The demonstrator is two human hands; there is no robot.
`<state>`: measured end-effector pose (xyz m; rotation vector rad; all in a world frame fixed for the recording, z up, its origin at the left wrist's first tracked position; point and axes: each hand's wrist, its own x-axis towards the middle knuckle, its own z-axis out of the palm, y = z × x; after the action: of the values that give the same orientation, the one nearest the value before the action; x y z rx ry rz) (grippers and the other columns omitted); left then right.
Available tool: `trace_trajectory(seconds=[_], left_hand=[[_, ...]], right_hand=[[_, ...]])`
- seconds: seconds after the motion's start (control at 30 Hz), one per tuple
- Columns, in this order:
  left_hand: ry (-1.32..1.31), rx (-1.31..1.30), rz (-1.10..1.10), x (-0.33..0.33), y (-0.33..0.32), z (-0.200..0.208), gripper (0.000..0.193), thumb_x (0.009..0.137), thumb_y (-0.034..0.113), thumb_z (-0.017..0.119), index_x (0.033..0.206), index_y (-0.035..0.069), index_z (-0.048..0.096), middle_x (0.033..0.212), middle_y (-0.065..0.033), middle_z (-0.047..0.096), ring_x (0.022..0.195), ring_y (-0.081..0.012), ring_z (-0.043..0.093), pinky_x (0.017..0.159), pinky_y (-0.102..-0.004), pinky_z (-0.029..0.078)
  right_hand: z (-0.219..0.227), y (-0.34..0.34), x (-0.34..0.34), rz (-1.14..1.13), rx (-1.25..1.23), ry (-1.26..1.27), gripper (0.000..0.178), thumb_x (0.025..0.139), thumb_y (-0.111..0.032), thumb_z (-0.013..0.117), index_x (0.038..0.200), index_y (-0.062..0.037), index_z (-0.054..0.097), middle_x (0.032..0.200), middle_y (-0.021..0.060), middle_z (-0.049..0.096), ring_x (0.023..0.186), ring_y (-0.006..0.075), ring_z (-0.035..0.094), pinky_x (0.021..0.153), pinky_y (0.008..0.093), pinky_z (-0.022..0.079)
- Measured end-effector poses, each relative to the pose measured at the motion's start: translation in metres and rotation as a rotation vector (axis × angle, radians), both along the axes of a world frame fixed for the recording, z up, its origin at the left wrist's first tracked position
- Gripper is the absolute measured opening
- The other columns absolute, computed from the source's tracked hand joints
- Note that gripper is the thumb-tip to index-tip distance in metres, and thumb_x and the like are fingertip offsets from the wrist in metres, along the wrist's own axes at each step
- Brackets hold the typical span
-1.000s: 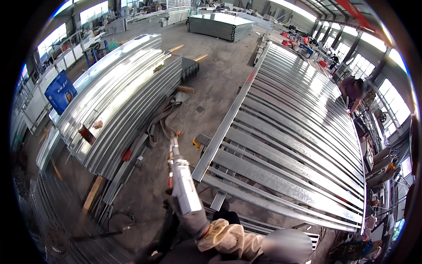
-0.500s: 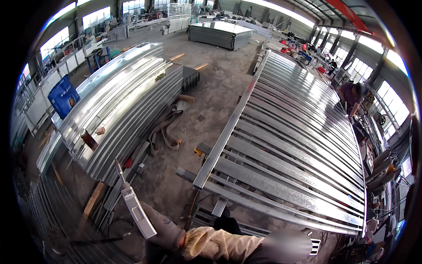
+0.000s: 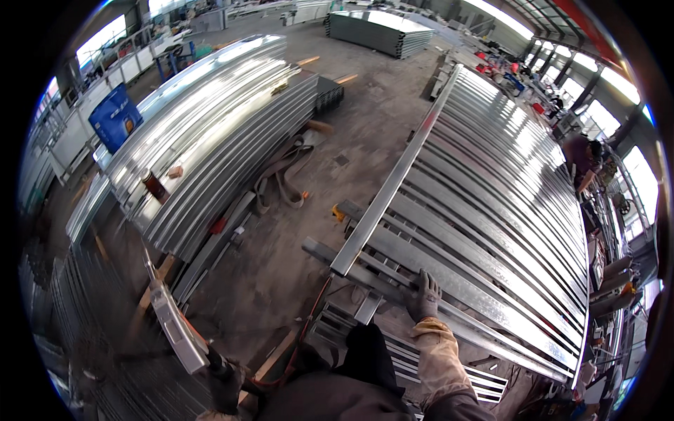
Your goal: The person welds a long metal bar onto a slatted metal frame using a handheld welding gun. They move the tool along the seam to create a continuous weld, generating bright sparks. The person periodically repositions the metal bar and the welding gun to continue the process along the length of the frame.
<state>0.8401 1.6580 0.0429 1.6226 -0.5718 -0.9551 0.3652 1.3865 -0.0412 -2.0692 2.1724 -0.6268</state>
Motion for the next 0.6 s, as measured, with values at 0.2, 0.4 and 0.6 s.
trace_trajectory(seconds=[0.2, 0.4, 0.6], left_hand=[[0.11, -0.044, 0.131, 0.011, 0.002, 0.017, 0.026, 0.083, -0.009, 0.069, 0.103, 0.004, 0.059, 0.088, -0.0046, 0.063, 0.074, -0.0129, 0.062, 0.065, -0.0274, 0.05], [0.038, -0.113, 0.1, -0.002, -0.008, 0.051, 0.027, 0.087, -0.004, 0.067, 0.112, 0.001, 0.056, 0.091, -0.006, 0.063, 0.077, -0.0146, 0.063, 0.07, -0.0295, 0.052], [-0.028, -0.137, 0.044, 0.008, -0.012, 0.062, 0.023, 0.097, 0.012, 0.066, 0.113, 0.0, 0.054, 0.091, -0.0073, 0.06, 0.082, -0.0193, 0.062, 0.079, -0.0404, 0.053]], right_hand=[[-0.019, 0.014, 0.007, 0.019, 0.041, 0.183, 0.084, 0.073, -0.047, 0.081, 0.143, -0.013, 0.05, 0.15, 0.0151, 0.046, 0.139, 0.0385, 0.04, 0.117, 0.0547, 0.028], [-0.021, 0.015, 0.009, 0.077, -0.005, 0.172, 0.083, 0.072, -0.041, 0.081, 0.144, -0.0147, 0.049, 0.151, 0.013, 0.046, 0.144, 0.0349, 0.036, 0.119, 0.0564, 0.024], [-0.024, 0.019, 0.006, 0.108, -0.079, 0.204, 0.078, 0.077, -0.039, 0.077, 0.145, -0.0142, 0.049, 0.152, 0.015, 0.044, 0.144, 0.0367, 0.037, 0.118, 0.0579, 0.025]])
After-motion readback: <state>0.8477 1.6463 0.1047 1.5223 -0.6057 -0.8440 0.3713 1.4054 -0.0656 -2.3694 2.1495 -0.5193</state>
